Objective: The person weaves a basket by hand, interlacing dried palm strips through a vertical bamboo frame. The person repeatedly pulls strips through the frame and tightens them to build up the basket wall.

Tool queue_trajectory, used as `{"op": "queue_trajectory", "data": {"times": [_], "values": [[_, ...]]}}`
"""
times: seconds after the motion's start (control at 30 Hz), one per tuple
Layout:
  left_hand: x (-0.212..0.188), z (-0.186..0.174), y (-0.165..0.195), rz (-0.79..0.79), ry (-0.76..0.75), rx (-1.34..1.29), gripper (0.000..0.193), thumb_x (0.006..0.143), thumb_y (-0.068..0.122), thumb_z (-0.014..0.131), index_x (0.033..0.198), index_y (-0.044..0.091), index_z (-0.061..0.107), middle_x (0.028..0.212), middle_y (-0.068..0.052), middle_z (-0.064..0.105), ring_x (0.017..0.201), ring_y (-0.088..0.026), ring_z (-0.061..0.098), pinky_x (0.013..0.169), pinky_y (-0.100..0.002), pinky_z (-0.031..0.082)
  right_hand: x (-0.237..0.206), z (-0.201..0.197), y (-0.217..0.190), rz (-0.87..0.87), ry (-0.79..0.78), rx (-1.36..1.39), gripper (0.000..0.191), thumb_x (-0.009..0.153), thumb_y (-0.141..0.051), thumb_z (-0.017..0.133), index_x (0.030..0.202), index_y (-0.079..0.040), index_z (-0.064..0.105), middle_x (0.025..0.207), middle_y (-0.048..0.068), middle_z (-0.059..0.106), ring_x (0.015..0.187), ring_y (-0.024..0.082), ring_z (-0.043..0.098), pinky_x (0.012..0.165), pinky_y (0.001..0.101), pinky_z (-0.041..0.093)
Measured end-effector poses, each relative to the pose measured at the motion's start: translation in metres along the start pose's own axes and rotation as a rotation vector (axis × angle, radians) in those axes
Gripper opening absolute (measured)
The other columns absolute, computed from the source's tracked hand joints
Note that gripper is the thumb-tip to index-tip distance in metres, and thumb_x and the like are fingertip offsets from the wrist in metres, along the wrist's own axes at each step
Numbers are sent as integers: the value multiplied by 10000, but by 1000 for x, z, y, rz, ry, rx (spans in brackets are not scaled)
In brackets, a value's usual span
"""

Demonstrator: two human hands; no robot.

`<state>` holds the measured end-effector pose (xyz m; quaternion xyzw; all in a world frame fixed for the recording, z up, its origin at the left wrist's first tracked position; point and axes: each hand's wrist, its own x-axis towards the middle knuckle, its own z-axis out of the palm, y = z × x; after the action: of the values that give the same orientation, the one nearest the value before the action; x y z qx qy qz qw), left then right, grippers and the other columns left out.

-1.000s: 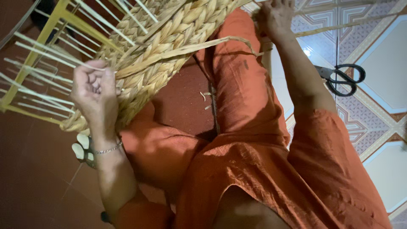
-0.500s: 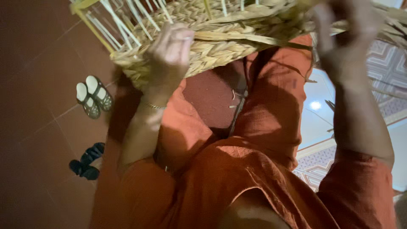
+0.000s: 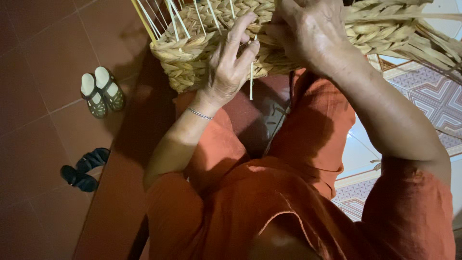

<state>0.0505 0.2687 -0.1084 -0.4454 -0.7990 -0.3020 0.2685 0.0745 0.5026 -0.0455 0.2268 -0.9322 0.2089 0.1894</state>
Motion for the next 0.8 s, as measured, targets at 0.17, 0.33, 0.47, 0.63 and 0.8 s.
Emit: {"op": "queue_trajectory", "data": {"times": [0.17, 0.33, 0.47, 0.63, 0.8], "values": [[1, 15, -4, 36, 97, 11, 81, 996, -33, 700, 1014, -40, 622, 1363, -220, 584, 1109, -293, 684, 916, -309, 637, 3, 12, 8, -168, 100, -247, 307, 836, 3, 698, 1137, 13, 637, 1028, 154, 673, 936, 314, 640, 809, 433, 464], [8, 50, -27, -106, 105, -59, 152, 1057, -23, 618, 1135, 75, 531, 916, -79, 631, 771, -165, 627, 640, -288, 566, -3, 15, 18, 39, -62, -37, 234, 892, -147, 817, 1068, -47, 699, 946, 163, 676, 858, 359, 651, 750, 465, 492], [16, 52, -41, -430, -45, -211, 435, 1073, 41, 612, 1430, -68, 388, 698, 5, 598, 536, -109, 558, 464, -277, 460, -15, 2, 24, -27, -25, -84, 288, 922, -269, 842, 1016, -52, 679, 1126, 214, 644, 1023, 396, 596, 819, 525, 470], [25, 49, -38, -208, 40, -10, 525, 1026, -8, 600, 1473, -32, 325, 1001, -190, 622, 801, -227, 644, 640, -302, 573, -40, -15, 19, -208, 38, -287, 440, 900, -404, 891, 1005, -30, 683, 1406, 277, 531, 1291, 443, 469, 963, 613, 403], [34, 57, -32, -100, -132, 154, 499, 927, -244, 528, 1369, -12, 514, 1254, -269, 623, 1032, -279, 701, 745, -281, 634, -46, -28, 14, -223, 41, -337, 233, 898, -203, 785, 1052, -52, 698, 1415, 201, 523, 1321, 372, 473, 989, 494, 449]]}}
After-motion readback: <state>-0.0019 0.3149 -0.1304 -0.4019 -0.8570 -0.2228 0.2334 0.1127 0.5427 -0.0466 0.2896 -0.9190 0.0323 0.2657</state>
